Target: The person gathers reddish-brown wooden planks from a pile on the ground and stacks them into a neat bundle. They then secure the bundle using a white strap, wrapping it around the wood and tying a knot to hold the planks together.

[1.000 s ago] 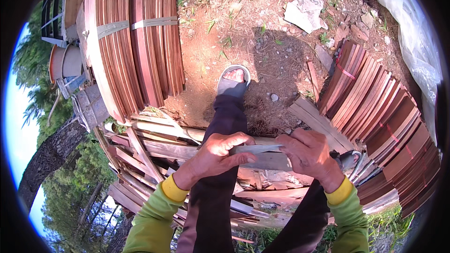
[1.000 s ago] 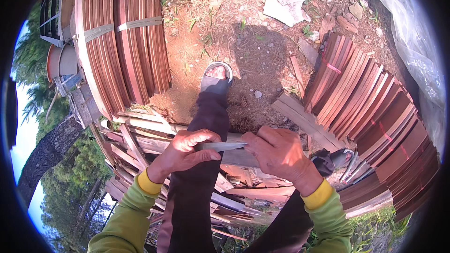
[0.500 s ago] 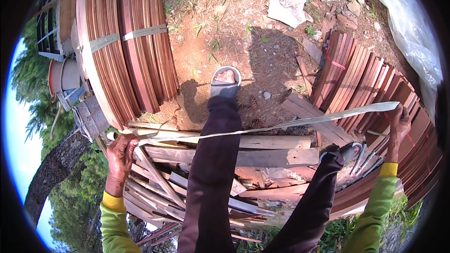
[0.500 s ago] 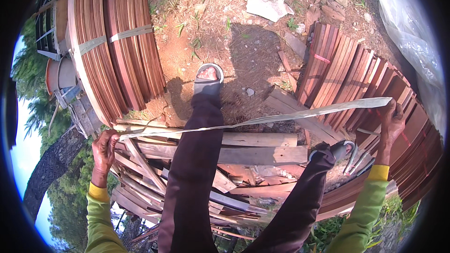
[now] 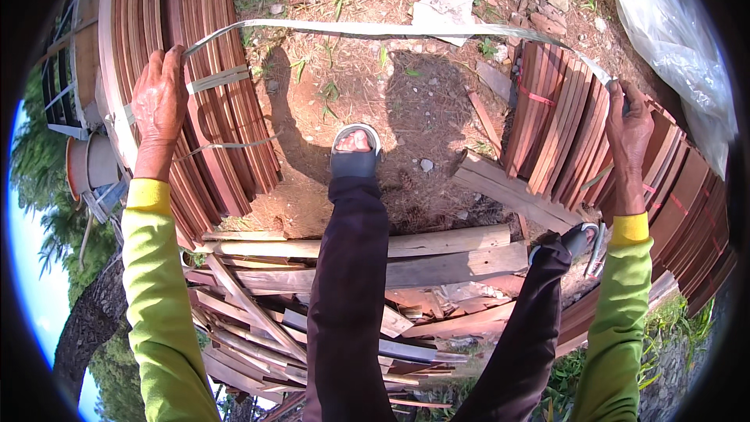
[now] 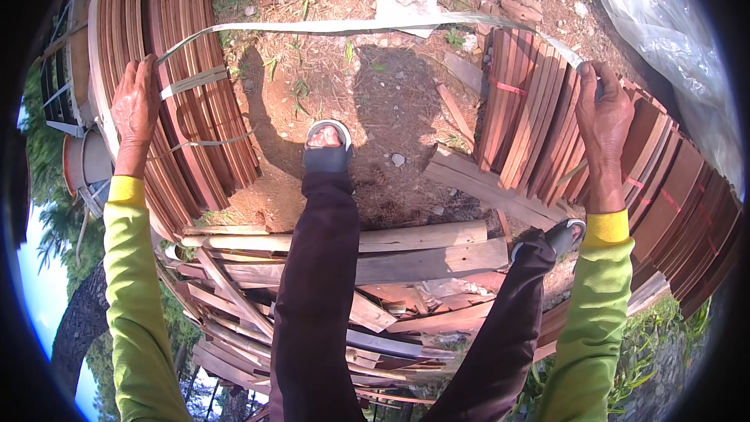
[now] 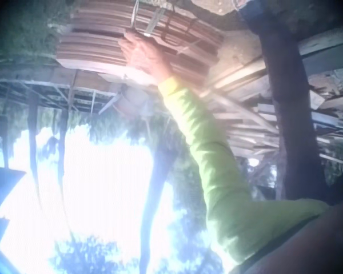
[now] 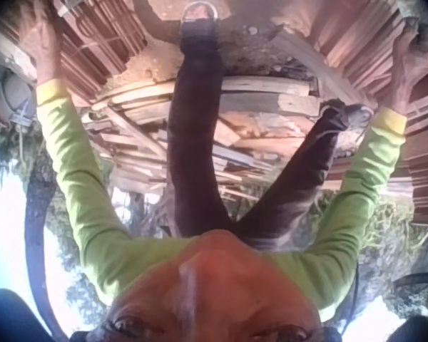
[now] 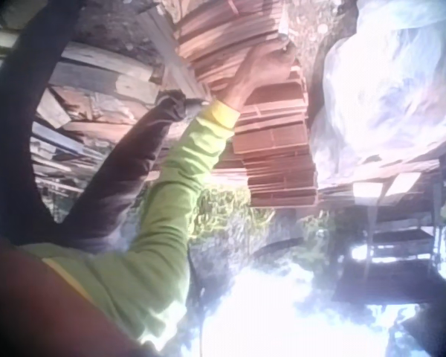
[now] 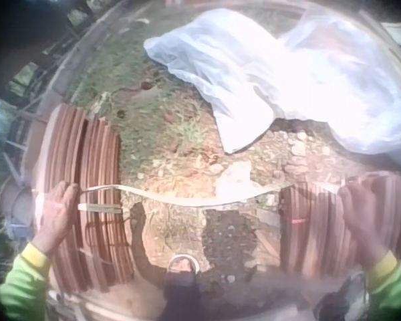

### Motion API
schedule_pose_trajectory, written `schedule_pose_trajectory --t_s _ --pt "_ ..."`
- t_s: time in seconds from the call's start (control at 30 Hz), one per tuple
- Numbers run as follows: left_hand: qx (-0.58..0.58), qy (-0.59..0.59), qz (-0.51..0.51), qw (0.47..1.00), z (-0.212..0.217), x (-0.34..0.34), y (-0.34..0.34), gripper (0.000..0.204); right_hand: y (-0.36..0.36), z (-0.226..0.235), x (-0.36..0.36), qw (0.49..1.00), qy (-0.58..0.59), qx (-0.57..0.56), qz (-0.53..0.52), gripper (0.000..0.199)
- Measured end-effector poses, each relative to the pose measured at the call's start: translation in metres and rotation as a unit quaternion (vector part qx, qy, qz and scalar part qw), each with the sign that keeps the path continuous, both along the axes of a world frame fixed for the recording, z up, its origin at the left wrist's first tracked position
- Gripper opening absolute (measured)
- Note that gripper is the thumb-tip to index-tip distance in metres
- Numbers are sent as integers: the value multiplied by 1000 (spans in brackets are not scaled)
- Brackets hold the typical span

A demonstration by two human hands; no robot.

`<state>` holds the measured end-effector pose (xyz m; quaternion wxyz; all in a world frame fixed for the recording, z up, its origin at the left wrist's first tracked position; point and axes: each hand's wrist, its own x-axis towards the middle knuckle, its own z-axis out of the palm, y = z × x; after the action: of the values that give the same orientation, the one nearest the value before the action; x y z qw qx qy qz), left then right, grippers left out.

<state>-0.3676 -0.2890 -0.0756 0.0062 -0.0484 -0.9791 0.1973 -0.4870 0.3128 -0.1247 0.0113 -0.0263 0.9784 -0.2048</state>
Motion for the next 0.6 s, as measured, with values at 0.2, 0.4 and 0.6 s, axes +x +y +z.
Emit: schedule_pose_trajectory --t_s 0.2,0.4,0.6 --pt "-21 -35 73 996 -43 -16 -3 30 4 -20 5 998 -38 -38 -8 27" --pt "-48 -81 66 993 -75 2 -4 36 -11 -28 14 996 -84 -36 4 29" --pt "-57 -99 97 989 -84 8 -9 42 -18 -1 -7 981 -37 128 140 28"
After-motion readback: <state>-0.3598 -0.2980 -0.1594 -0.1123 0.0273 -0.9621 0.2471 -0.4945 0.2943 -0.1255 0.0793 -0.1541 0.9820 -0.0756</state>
